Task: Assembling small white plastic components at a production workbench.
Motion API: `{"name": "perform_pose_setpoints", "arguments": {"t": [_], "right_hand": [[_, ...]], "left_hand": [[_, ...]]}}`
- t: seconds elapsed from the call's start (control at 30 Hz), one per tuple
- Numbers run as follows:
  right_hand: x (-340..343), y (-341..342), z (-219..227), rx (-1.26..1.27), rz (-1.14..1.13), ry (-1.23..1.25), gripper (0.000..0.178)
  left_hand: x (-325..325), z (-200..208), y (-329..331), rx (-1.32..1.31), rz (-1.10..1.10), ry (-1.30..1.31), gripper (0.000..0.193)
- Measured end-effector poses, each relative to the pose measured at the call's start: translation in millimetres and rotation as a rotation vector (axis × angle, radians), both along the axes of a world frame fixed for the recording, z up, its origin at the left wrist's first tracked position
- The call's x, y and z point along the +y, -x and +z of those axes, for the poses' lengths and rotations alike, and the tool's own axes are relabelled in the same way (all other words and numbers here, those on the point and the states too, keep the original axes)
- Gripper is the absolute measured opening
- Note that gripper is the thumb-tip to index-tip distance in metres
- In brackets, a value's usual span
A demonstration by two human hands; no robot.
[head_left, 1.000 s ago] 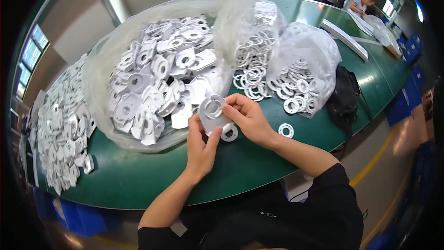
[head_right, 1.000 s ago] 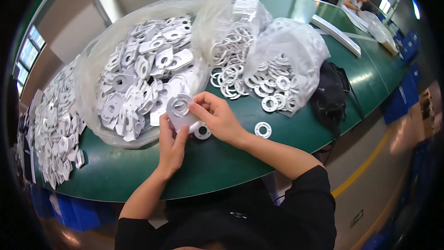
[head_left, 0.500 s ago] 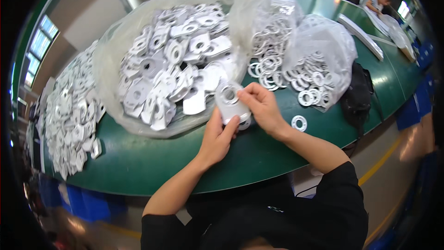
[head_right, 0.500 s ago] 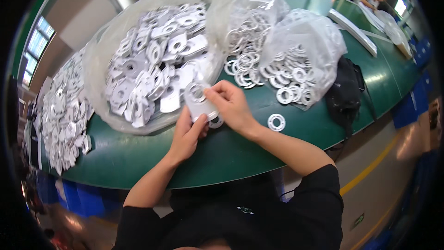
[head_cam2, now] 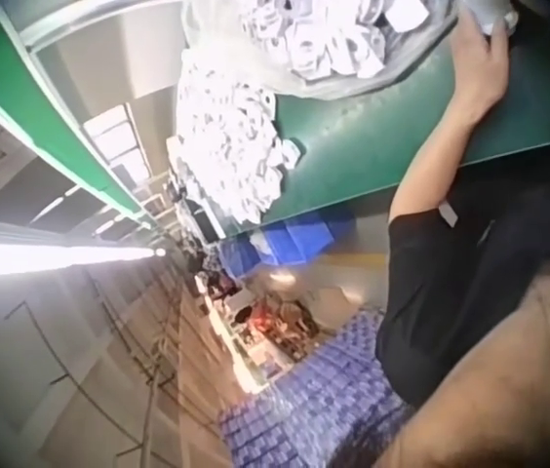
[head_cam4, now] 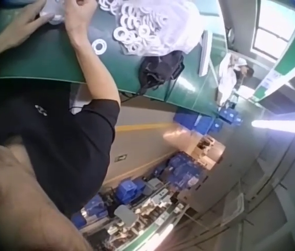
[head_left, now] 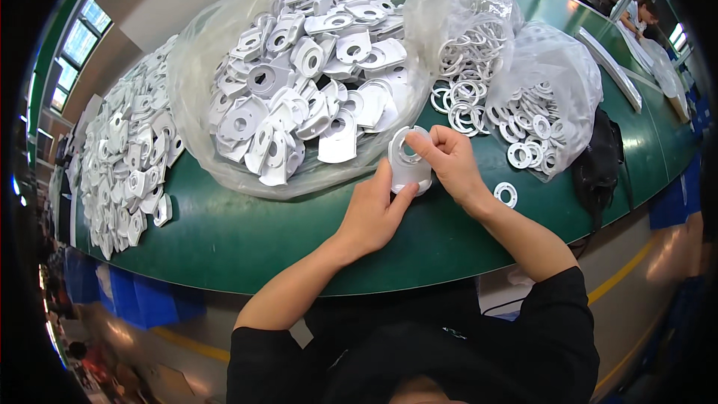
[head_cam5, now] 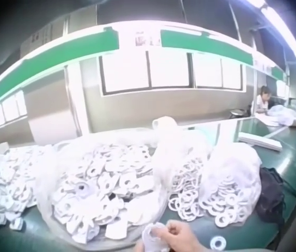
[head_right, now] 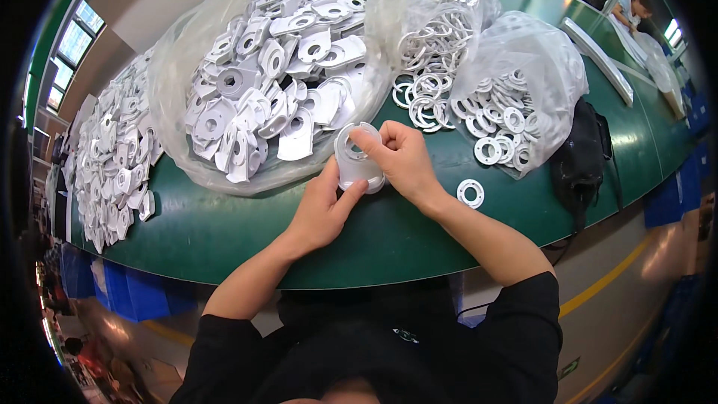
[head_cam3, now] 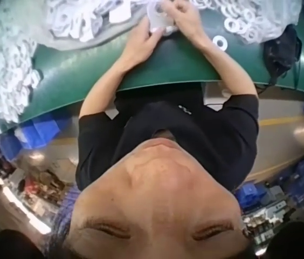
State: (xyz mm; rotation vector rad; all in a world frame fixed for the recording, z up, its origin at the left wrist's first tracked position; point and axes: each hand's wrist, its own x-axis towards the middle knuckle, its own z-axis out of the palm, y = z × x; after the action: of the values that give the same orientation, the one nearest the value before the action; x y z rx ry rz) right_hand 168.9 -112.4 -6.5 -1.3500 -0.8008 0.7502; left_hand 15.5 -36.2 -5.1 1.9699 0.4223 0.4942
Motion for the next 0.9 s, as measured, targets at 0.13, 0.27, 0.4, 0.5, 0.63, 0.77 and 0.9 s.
{"name": "perform_pose_setpoints", "arguments": {"t": [0.13,0.27,0.4,0.5,0.63,0.77,0.9], "right_hand": [[-1.6,0.7,6.1,-0.008,0.028,0.131,0.027],[-0.8,2.0,5.2,-0.072,0.112,0.114,0.020],[-3.0,-1.6,10.8,-0.142,0.159,0.162,0.019],[-3.2,-1.4,8.6,-0.224,0.138,0.115,0.016],[-1.8,-4.7,5.4,-0.326,0.059,0.128,0.024],[-3.0,-9.2,8.4,-0.316,0.044,0.213,0.029],[-3.0,-7.0,9.8,-0.331,0.040,0.228,0.027]], "left_hand": [[-0.8,-0.3,0.4,0.011,0.015,0.002,0.033],[8.0,-4.3,0.5,0.052,0.031,0.030,0.032],[12.5,-5.7,1.5,0.044,0.000,0.228,0.031],[17.1,-5.3,0.9,0.089,-0.026,0.466,0.033],[16.5,-4.5,1.4,0.080,-0.058,0.469,0.034],[9.2,-1.6,0.5,0.048,-0.086,0.306,0.037],[2.4,-1.2,1.2,0.040,-0.062,0.111,0.039]]}}
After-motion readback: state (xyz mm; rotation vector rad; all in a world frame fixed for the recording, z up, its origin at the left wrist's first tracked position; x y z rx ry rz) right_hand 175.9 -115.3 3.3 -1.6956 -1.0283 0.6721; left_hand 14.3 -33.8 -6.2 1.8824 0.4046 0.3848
